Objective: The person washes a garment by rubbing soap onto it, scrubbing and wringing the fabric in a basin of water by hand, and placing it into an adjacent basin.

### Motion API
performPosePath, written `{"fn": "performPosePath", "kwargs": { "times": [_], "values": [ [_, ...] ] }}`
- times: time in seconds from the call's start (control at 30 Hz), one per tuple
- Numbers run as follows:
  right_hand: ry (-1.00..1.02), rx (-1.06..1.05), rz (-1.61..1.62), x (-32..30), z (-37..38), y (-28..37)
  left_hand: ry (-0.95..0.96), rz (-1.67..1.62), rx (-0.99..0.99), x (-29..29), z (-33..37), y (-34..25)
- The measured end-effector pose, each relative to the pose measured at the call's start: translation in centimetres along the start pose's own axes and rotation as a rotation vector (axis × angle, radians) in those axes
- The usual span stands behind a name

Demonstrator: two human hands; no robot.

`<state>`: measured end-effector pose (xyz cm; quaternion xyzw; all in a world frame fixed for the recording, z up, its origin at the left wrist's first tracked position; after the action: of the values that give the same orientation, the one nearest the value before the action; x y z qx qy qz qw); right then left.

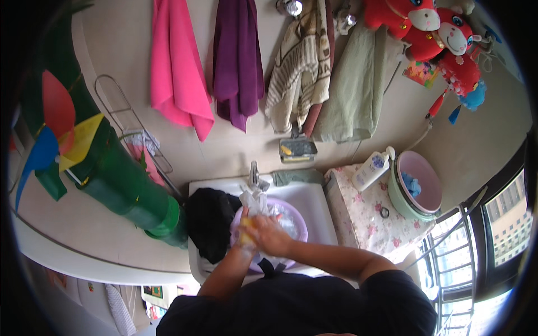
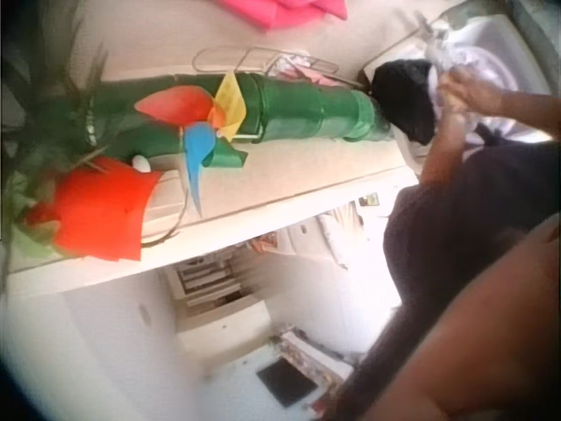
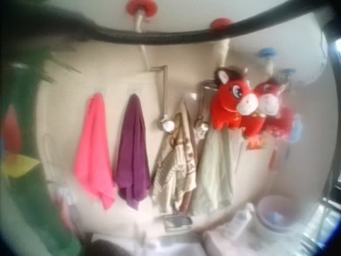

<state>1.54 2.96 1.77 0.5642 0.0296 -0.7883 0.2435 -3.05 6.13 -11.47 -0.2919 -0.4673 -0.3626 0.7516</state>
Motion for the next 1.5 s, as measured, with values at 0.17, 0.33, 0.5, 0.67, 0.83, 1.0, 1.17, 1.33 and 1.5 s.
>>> {"fn": "performPosePath", "kwargs": {
  "times": [0.17, 0.33, 0.5, 0.67, 0.83, 1.0, 1.17, 1.33, 1.5],
  "values": [
    [-0.05, 0.627, 0.098, 3.0, -0.4, -10.9, -0.64, 0.186, 0.0, -4.0, -1.2, -0.6],
    [0.023, 0.109, -0.008, 2.5, 0.7, -2.6, 0.044, 0.065, 0.08, 3.9, -0.1, -0.2],
    [-0.046, 0.499, 0.065, 2.2, 0.6, -8.4, -0.508, 0.088, -0.042, 1.3, 0.7, -0.1],
    [-0.002, 0.223, -0.031, 2.1, 0.5, -2.7, -0.483, 0.586, 0.189, -11.5, -3.4, -1.5],
    [0.059, 0.493, -0.187, 5.8, -0.1, -11.3, -0.523, 0.403, 0.049, -4.1, -0.9, -1.1],
    [0.23, 0.349, -0.016, 4.5, 0.6, -4.7, -0.424, 0.265, 0.109, -1.1, -2.4, -0.1],
    [0.065, 0.444, 0.003, 4.0, 0.1, -8.9, -0.594, 0.078, -0.072, -4.9, -0.4, 0.2],
    [-0.029, 0.345, -0.116, 2.3, 1.5, -8.4, -0.785, 0.397, 0.135, 1.0, -0.9, -1.3],
    [0.021, 0.151, -0.142, 2.3, 1.6, -5.7, -0.434, 0.018, -0.024, -2.9, 2.8, -1.1]
  ]
}}
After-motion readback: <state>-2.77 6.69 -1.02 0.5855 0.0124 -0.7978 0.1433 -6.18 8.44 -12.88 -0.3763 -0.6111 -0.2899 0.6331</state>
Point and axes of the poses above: each hand's wrist, its own z-axis towards the middle knuckle, its own x-axis out of the palm, y = z × x, the point moved 9 cm from there along z, towards the middle knuckle, and after that the axes turned 4 degrees about y, right-handed, at the moved point
